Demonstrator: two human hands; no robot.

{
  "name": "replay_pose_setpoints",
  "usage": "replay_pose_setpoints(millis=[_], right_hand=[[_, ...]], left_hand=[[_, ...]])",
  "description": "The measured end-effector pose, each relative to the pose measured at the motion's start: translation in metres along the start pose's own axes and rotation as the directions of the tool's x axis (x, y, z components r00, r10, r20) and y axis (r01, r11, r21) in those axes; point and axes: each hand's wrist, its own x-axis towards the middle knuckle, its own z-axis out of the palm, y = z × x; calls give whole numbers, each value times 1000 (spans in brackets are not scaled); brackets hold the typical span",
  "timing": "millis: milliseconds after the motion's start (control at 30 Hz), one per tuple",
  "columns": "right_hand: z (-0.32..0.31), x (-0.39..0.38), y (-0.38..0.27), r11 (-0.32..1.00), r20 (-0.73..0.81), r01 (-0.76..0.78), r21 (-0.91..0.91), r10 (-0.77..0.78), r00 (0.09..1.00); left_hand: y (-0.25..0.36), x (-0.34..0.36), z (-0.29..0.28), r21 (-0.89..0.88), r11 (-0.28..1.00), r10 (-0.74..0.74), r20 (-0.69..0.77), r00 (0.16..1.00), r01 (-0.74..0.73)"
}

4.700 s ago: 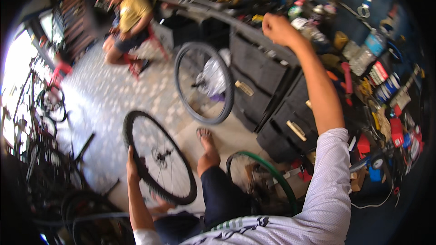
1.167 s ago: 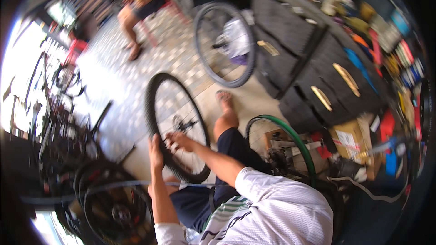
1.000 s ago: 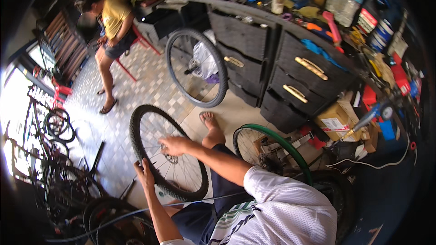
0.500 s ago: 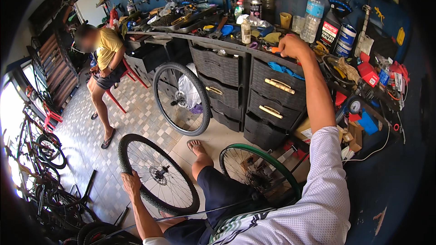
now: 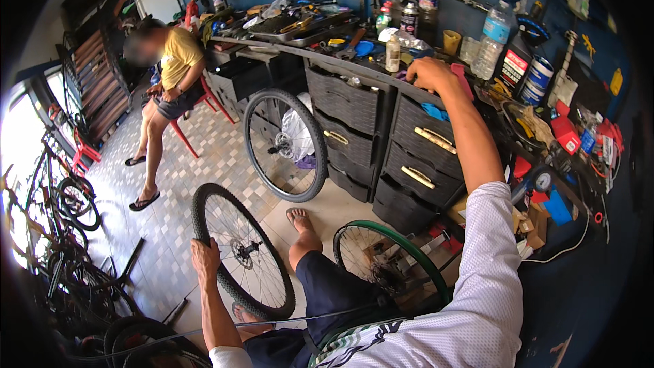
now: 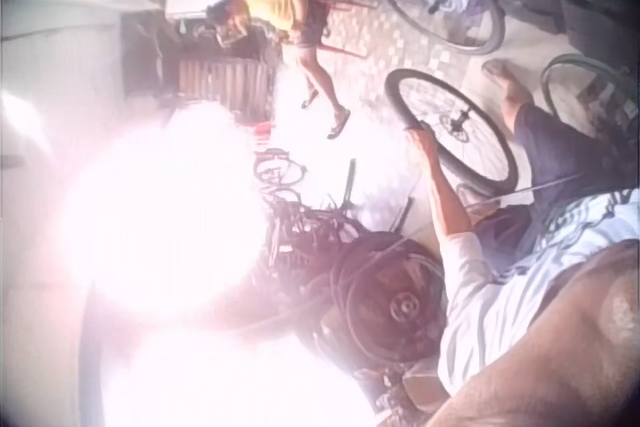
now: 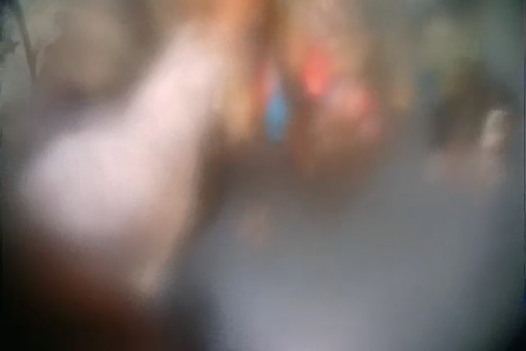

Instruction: The person installs a bicycle tire onto a wheel rim. They pour tubeless sealant into the tire, mount the tire onto the rim, and then inflate it using a floor pump.

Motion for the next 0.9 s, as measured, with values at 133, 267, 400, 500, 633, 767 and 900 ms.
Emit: replay_pose_setpoints(millis=[133, 267, 400, 500, 633, 767, 900], right_hand=[[0, 13, 23, 1000, 100, 6, 23, -8, 995], [13, 26, 23, 977, 94, 57, 204, -78, 993], [25, 41, 51, 941, 185, 11, 338, -78, 980], [32, 52, 90, 908, 175, 65, 413, -150, 973], [40, 85, 109, 961, 180, 7, 276, -59, 982], [50, 101, 86, 987, 188, -129, 94, 110, 976], [48, 93, 85, 944, 207, -188, 271, 133, 969]], left_hand=[[21, -6, -3, -9, 1000, -26, -3, 1000, 26], [4, -16, -14, -13, 1000, -13, -35, 999, 12], [-13, -20, -12, -209, 977, -43, -49, 998, 32], [-15, -24, -15, -206, 976, -82, -17, 997, 77], [-20, -31, -23, -208, 969, -126, 34, 991, 131], [-37, -37, -24, -226, 967, -119, 13, 993, 119], [-43, -44, -26, -267, 958, -107, -2, 994, 103]])
